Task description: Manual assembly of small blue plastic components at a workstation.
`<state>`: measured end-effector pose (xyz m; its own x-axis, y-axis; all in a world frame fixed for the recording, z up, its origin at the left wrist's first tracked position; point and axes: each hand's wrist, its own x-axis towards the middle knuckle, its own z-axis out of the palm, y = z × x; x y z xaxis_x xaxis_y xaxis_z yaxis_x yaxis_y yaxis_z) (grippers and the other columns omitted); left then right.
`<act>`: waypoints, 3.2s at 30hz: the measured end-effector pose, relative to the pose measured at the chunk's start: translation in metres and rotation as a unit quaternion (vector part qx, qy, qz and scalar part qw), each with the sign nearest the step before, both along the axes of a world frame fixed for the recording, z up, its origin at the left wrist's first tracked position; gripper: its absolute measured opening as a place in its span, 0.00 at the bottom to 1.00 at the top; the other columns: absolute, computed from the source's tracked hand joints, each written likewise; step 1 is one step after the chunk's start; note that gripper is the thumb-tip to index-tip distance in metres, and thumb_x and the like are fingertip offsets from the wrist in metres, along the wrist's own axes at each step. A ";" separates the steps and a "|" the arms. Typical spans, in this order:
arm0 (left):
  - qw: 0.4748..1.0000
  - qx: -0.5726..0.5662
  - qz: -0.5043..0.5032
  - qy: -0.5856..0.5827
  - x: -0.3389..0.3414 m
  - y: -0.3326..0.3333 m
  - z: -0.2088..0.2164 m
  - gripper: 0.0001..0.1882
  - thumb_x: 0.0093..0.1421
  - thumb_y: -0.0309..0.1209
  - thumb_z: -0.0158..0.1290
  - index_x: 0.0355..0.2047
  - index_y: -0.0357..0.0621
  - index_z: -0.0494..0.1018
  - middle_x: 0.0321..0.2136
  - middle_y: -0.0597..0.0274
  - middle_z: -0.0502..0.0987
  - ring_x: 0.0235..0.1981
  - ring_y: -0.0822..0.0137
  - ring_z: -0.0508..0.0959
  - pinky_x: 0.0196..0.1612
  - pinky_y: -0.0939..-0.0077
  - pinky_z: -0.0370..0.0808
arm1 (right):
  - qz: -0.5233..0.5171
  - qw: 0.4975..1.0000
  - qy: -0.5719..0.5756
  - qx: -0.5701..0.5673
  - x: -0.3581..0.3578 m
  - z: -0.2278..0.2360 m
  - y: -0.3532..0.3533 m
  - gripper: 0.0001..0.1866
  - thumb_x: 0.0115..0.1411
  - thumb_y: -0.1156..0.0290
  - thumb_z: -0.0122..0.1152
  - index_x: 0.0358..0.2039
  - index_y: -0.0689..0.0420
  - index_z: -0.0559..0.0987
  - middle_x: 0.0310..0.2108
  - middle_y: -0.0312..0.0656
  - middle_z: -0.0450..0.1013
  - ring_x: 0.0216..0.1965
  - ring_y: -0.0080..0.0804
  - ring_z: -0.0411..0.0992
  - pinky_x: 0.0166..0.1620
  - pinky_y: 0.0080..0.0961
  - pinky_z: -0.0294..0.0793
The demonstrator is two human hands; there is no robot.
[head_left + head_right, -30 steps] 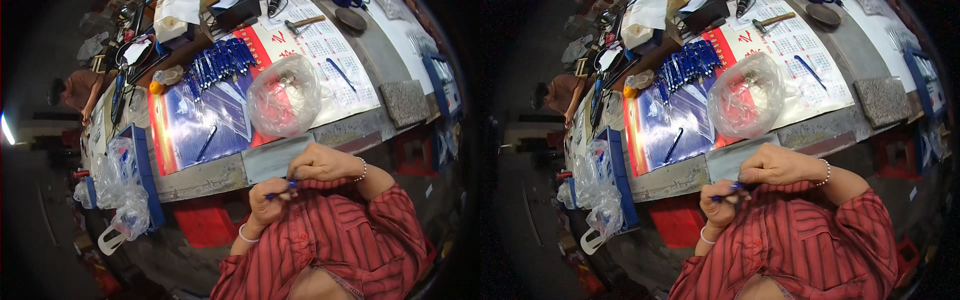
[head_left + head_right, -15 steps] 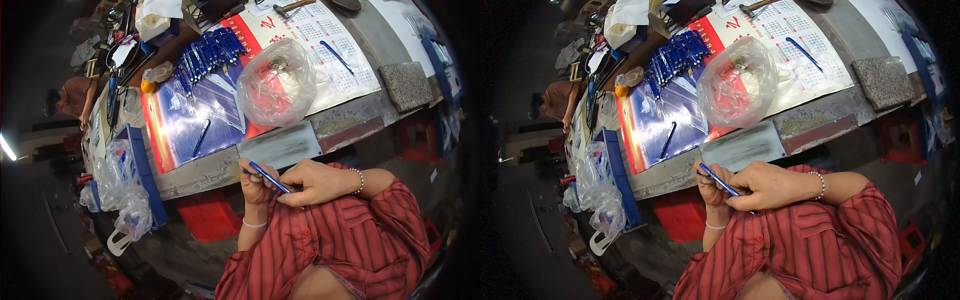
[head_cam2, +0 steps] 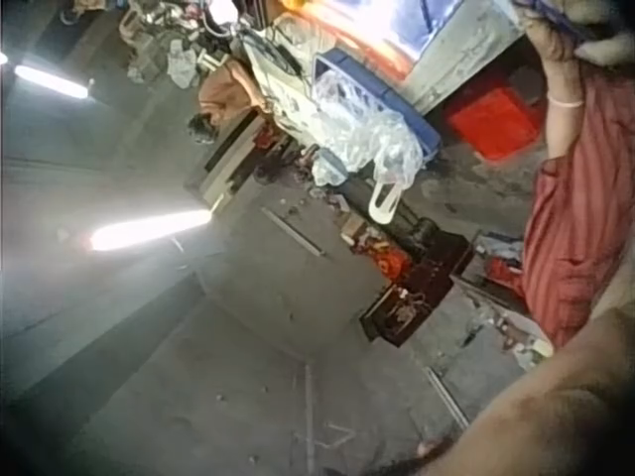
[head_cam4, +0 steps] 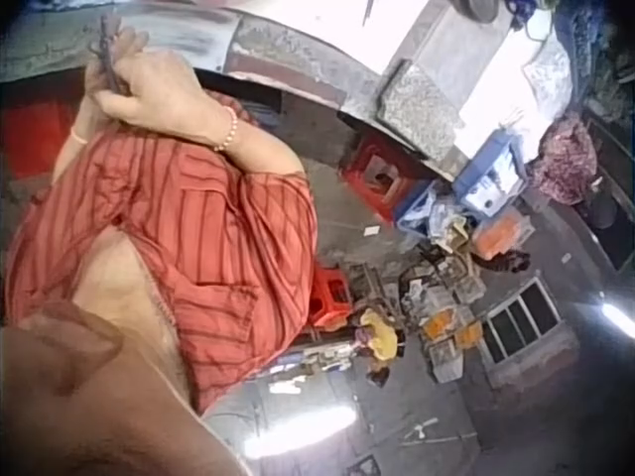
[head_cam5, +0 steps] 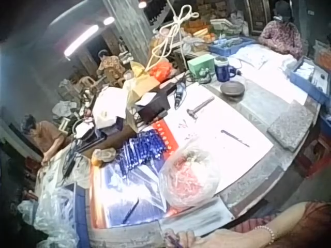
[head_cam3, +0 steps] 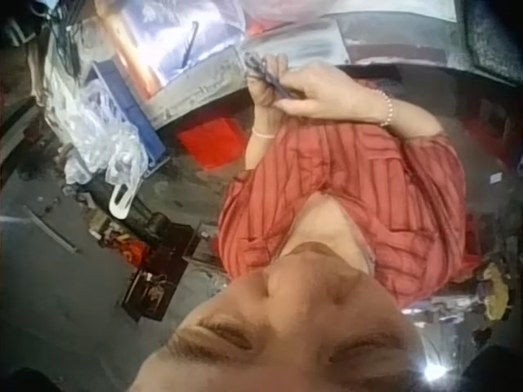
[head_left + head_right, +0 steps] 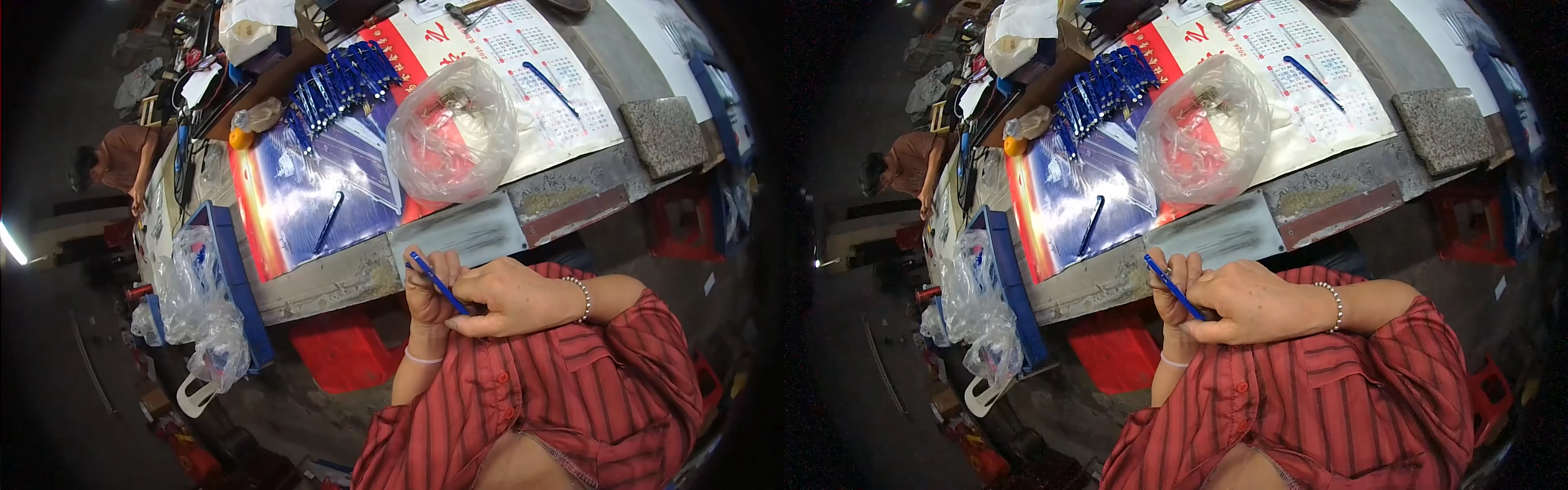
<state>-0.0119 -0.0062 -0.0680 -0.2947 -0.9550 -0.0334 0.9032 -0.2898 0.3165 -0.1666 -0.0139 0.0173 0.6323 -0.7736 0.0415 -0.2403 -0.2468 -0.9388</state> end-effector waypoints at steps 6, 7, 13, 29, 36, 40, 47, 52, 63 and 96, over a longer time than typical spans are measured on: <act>1.000 0.002 -0.007 -0.011 0.002 -0.002 -0.002 0.11 0.55 0.38 0.56 0.29 0.52 0.65 0.16 0.68 0.65 0.23 0.71 0.63 0.27 0.77 0.63 | 0.001 1.000 -0.011 0.002 -0.001 0.000 -0.002 0.16 0.51 0.62 0.61 0.18 0.61 0.70 0.16 0.45 0.66 0.18 0.43 0.67 0.22 0.34 0.64; 1.000 0.006 -0.007 -0.011 0.003 -0.002 -0.003 0.11 0.55 0.38 0.56 0.29 0.52 0.65 0.16 0.68 0.65 0.23 0.71 0.63 0.26 0.77 0.63 | 0.011 1.000 0.001 0.019 -0.002 0.000 -0.003 0.16 0.51 0.61 0.61 0.18 0.61 0.70 0.16 0.45 0.66 0.17 0.43 0.67 0.22 0.34 0.64; 0.999 0.007 -0.003 -0.042 0.007 -0.001 -0.005 0.13 0.55 0.40 0.56 0.30 0.52 0.64 0.15 0.68 0.64 0.22 0.70 0.63 0.26 0.77 0.62 | 0.022 0.999 -0.009 0.046 -0.002 -0.007 -0.003 0.17 0.52 0.61 0.60 0.18 0.62 0.70 0.16 0.46 0.67 0.19 0.43 0.68 0.24 0.34 0.65; 0.990 -0.043 -0.047 -0.125 0.017 -0.015 0.002 0.14 0.56 0.39 0.57 0.29 0.50 0.63 0.15 0.67 0.64 0.21 0.70 0.63 0.24 0.76 0.61 | 0.014 1.000 0.005 0.010 -0.007 -0.017 -0.001 0.20 0.53 0.57 0.59 0.19 0.62 0.70 0.20 0.48 0.69 0.24 0.47 0.69 0.27 0.38 0.67; 0.989 -0.036 -0.058 -0.131 0.015 -0.020 0.004 0.13 0.56 0.36 0.56 0.28 0.48 0.62 0.16 0.65 0.63 0.19 0.70 0.62 0.23 0.76 0.60 | 0.010 1.000 0.005 0.007 -0.009 -0.018 -0.002 0.20 0.52 0.56 0.59 0.20 0.62 0.72 0.19 0.49 0.69 0.23 0.49 0.70 0.26 0.39 0.67; 0.992 -0.018 -0.070 -0.101 0.014 -0.018 -0.002 0.14 0.56 0.38 0.54 0.27 0.48 0.60 0.15 0.65 0.62 0.18 0.71 0.60 0.23 0.76 0.60 | 0.024 1.000 0.007 0.013 -0.010 -0.018 -0.004 0.21 0.54 0.54 0.58 0.20 0.61 0.70 0.19 0.48 0.68 0.23 0.48 0.69 0.26 0.38 0.66; 0.995 0.011 -0.074 -0.063 0.005 -0.016 -0.011 0.14 0.57 0.37 0.53 0.26 0.48 0.59 0.16 0.65 0.62 0.19 0.71 0.60 0.24 0.77 0.59 | 0.011 1.000 -0.008 0.015 -0.013 -0.018 -0.005 0.21 0.54 0.55 0.58 0.20 0.61 0.71 0.17 0.47 0.69 0.22 0.47 0.69 0.26 0.37 0.66; 0.995 0.021 -0.075 -0.056 0.007 -0.017 -0.011 0.14 0.56 0.37 0.53 0.26 0.48 0.59 0.16 0.65 0.63 0.20 0.71 0.61 0.24 0.77 0.60 | 0.023 0.999 0.006 0.023 -0.011 -0.018 -0.007 0.20 0.54 0.55 0.58 0.20 0.61 0.71 0.18 0.47 0.69 0.22 0.47 0.69 0.26 0.37 0.66; 0.990 0.025 -0.070 -0.123 0.018 -0.025 0.005 0.13 0.54 0.35 0.56 0.30 0.46 0.62 0.17 0.65 0.65 0.14 0.75 0.62 0.19 0.83 0.59 | 0.025 0.999 -0.004 0.032 -0.005 -0.020 -0.010 0.21 0.55 0.54 0.57 0.23 0.62 0.71 0.20 0.48 0.69 0.23 0.48 0.69 0.27 0.38 0.66; 0.406 -0.441 0.010 -0.800 -0.013 -0.018 0.088 0.17 0.44 0.29 0.61 0.32 0.36 0.67 0.45 0.44 0.65 0.45 0.46 0.67 0.47 0.55 0.63 | -0.256 0.918 -0.207 0.219 -0.013 -0.053 -0.021 0.08 0.62 0.70 0.52 0.36 0.61 0.69 0.20 0.31 0.66 0.17 0.16 0.62 0.21 0.16 0.62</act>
<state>-0.0249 -0.0241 0.0196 -0.5621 -0.8048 0.1906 -0.6647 0.5767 0.4750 -0.1793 -0.0351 -0.0354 0.1812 -0.9647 -0.1908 0.1800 0.2233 -0.9580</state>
